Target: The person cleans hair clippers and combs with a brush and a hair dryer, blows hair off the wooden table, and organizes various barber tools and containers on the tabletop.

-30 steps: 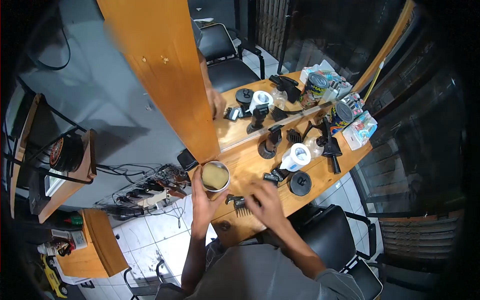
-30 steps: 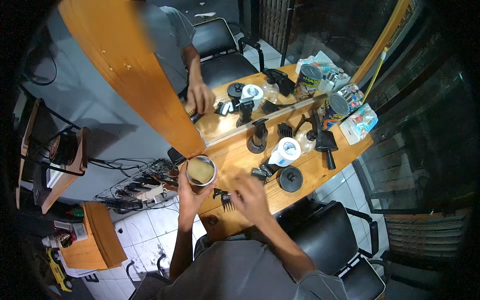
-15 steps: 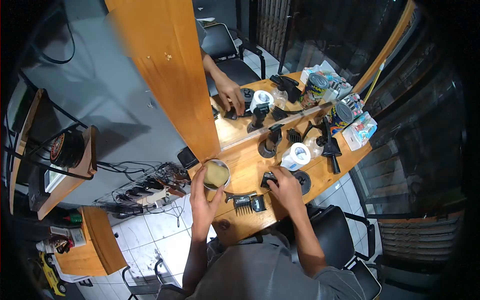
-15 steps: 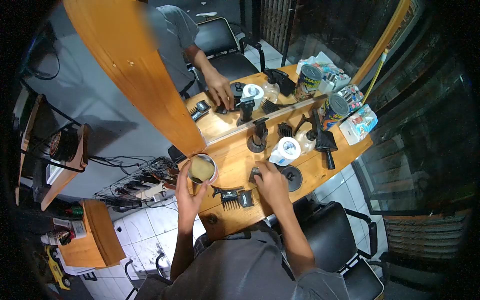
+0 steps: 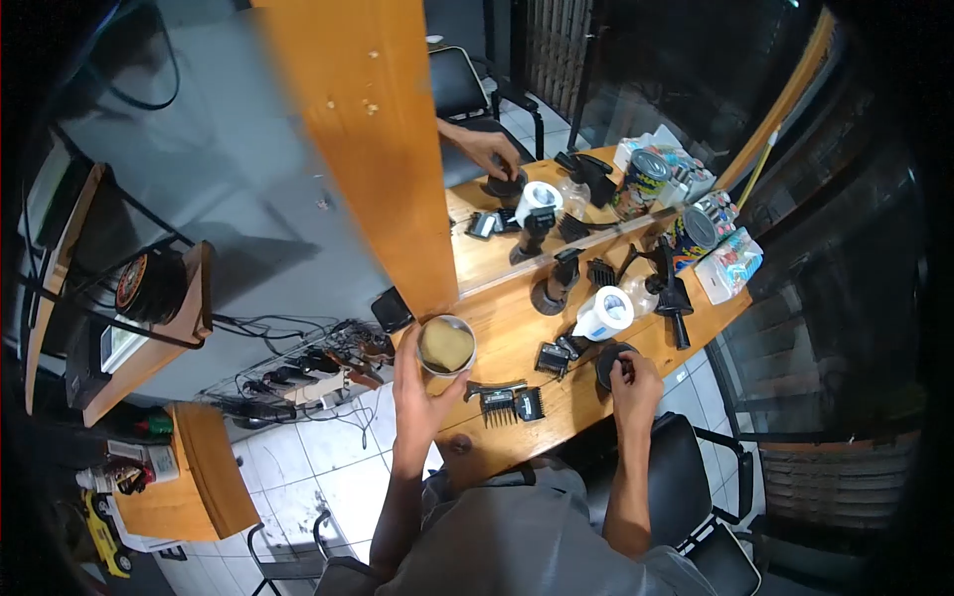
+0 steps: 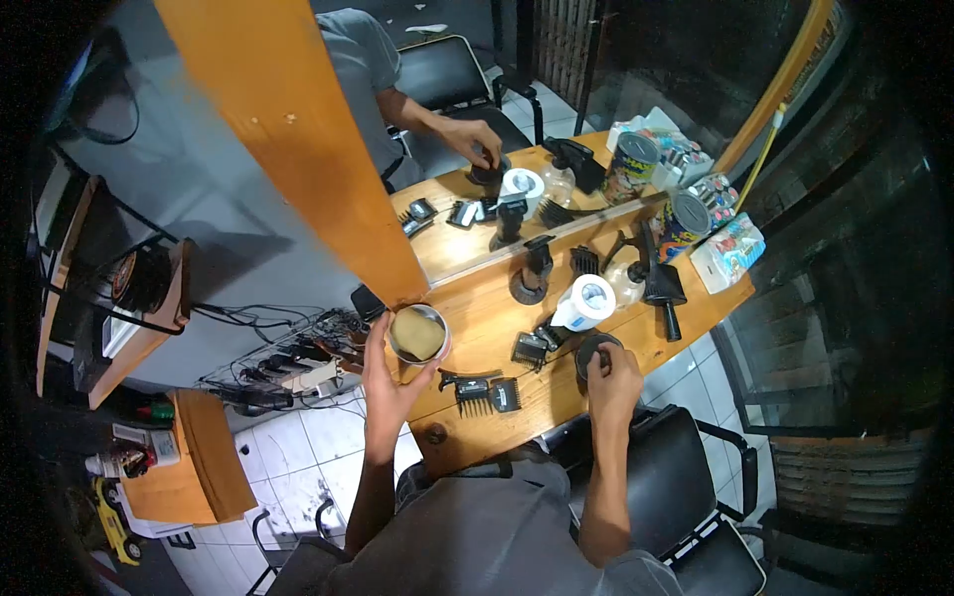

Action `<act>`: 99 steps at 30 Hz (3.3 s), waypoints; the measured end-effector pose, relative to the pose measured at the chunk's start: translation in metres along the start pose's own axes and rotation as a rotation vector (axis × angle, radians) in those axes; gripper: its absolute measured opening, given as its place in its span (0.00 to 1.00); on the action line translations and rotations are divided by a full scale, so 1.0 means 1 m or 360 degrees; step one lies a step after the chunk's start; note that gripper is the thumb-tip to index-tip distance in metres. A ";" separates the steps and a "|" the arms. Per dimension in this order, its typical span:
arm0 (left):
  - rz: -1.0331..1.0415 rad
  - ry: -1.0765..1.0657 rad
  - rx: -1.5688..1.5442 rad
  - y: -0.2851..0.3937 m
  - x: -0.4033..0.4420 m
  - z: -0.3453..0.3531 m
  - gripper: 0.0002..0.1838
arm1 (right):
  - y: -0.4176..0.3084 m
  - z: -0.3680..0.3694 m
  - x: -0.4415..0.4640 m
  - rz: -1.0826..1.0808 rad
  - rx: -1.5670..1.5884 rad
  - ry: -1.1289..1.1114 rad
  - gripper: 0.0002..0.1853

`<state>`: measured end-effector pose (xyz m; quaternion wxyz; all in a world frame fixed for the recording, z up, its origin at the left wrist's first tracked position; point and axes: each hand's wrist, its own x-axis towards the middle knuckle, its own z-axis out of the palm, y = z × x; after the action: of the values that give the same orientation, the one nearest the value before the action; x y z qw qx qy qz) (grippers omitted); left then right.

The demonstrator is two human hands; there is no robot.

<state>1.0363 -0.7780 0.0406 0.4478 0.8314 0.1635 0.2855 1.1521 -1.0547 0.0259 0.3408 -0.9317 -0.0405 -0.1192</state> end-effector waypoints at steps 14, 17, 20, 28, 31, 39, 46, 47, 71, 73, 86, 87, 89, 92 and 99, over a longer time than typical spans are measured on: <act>0.0060 0.0056 0.0081 -0.014 -0.001 -0.009 0.50 | -0.179 0.084 0.006 -0.1146 0.0590 -0.0644 0.12; 0.0116 0.0027 0.0140 -0.008 0.001 -0.014 0.50 | -0.186 0.070 0.002 -0.1104 0.0604 -0.0702 0.17; 0.0183 0.0027 0.0148 -0.005 0.005 -0.015 0.49 | -0.189 0.049 0.003 -0.0824 0.0765 -0.0520 0.18; 0.0181 0.0061 0.0137 0.017 0.005 -0.019 0.48 | -0.110 0.047 0.027 -0.0103 0.1048 0.0128 0.14; 0.0217 0.0105 0.0145 0.020 -0.002 -0.017 0.48 | -0.063 0.040 0.039 -0.0202 0.0854 0.0558 0.15; 0.0347 0.0202 0.0169 0.036 -0.009 0.010 0.49 | 0.000 0.002 0.115 -0.0227 0.0154 0.0540 0.19; -0.0048 0.0007 0.0052 0.004 -0.007 0.016 0.53 | -0.015 -0.025 0.112 -0.0278 0.0274 0.0867 0.12; -0.0157 0.0008 -0.0150 0.002 -0.009 0.022 0.52 | -0.022 -0.037 0.110 -0.0369 0.0243 0.0911 0.12; 0.0017 -0.0102 -0.0410 0.011 -0.011 0.023 0.47 | -0.133 -0.062 0.003 -0.0865 0.0970 -0.0342 0.11; 0.0015 -0.0499 -0.0849 0.008 -0.015 -0.017 0.44 | -0.138 -0.048 0.011 -0.0970 0.1182 -0.0809 0.10; -0.0093 -0.0665 -0.0428 0.006 -0.005 -0.034 0.18 | -0.145 0.008 0.006 -0.1038 0.1360 -0.1053 0.09; -0.0055 -0.0452 -0.0334 0.011 -0.003 -0.033 0.16 | -0.132 0.001 0.009 -0.0935 0.1285 -0.0832 0.09; -0.0042 -0.0178 -0.0220 -0.003 -0.001 -0.027 0.17 | -0.089 -0.008 0.021 -0.0496 0.1156 -0.0496 0.08; -0.0114 0.0072 0.0037 -0.010 0.008 -0.019 0.19 | -0.011 -0.007 0.060 -0.0133 0.0648 0.0231 0.10; -0.0055 0.0017 0.0136 -0.037 0.019 -0.003 0.27 | 0.105 0.008 0.101 0.0231 -0.0495 0.0306 0.21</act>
<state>1.0485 -0.7455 0.0173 0.4159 0.8453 0.1924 0.2749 1.2682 -1.1305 -0.0207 0.2029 -0.9579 0.0784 -0.1874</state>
